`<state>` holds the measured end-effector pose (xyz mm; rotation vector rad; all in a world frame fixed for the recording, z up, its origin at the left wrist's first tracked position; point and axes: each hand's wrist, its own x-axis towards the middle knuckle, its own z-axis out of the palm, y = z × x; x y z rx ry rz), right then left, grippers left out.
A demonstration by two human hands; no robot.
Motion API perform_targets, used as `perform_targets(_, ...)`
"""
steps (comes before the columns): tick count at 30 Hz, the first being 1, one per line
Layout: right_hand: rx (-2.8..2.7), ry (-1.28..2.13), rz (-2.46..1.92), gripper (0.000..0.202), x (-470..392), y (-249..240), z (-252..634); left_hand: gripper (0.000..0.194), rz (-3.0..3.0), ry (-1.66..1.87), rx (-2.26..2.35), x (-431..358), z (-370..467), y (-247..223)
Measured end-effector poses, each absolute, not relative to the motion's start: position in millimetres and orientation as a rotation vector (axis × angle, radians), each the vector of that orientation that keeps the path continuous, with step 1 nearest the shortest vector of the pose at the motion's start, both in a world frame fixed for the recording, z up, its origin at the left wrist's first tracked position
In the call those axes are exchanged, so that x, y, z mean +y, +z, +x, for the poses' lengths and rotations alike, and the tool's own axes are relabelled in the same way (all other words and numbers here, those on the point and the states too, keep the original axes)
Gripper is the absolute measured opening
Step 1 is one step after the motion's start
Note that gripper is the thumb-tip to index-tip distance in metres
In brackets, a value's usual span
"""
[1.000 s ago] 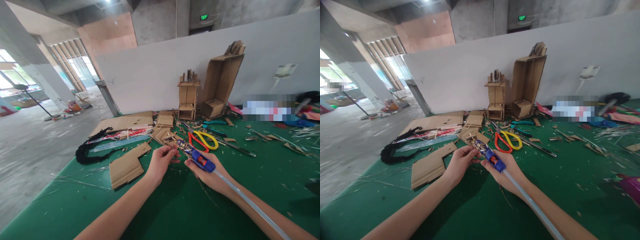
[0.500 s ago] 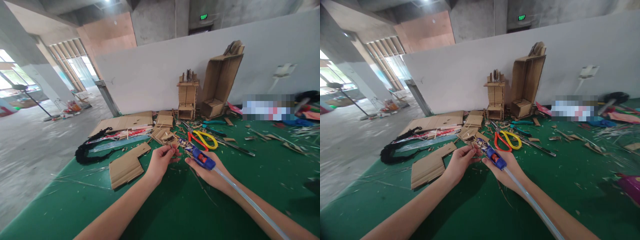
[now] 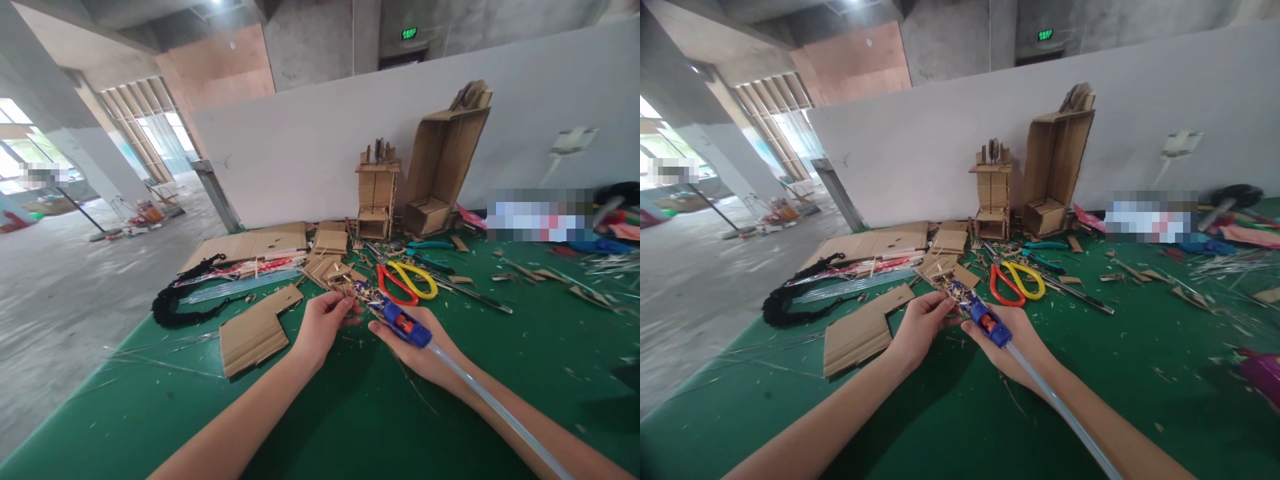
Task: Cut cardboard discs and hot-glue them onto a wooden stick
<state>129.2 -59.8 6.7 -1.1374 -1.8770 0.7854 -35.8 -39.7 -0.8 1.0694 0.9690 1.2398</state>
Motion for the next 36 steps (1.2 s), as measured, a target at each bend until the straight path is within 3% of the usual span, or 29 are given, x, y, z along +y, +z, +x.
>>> perform_targets(13,-1.931,0.697,-1.125,0.022,-63.7,11.6,124.8,0.023,1.124,1.219,0.990,-38.8,-36.4,-4.0)
perform_targets(25,-1.858,0.821,-1.169,0.031,-58.0,4.3,132.1,0.023,1.076,1.242,0.993,-41.7,-36.2,1.8)
perform_targets(31,-1.797,0.727,-1.207,0.034,-57.9,6.0,130.9,0.026,1.059,1.243,0.996,-41.3,-36.5,2.9)
perform_targets(36,-1.799,0.792,-1.173,0.024,-60.4,8.1,128.8,0.022,1.063,1.240,0.975,-41.1,-36.5,2.4)
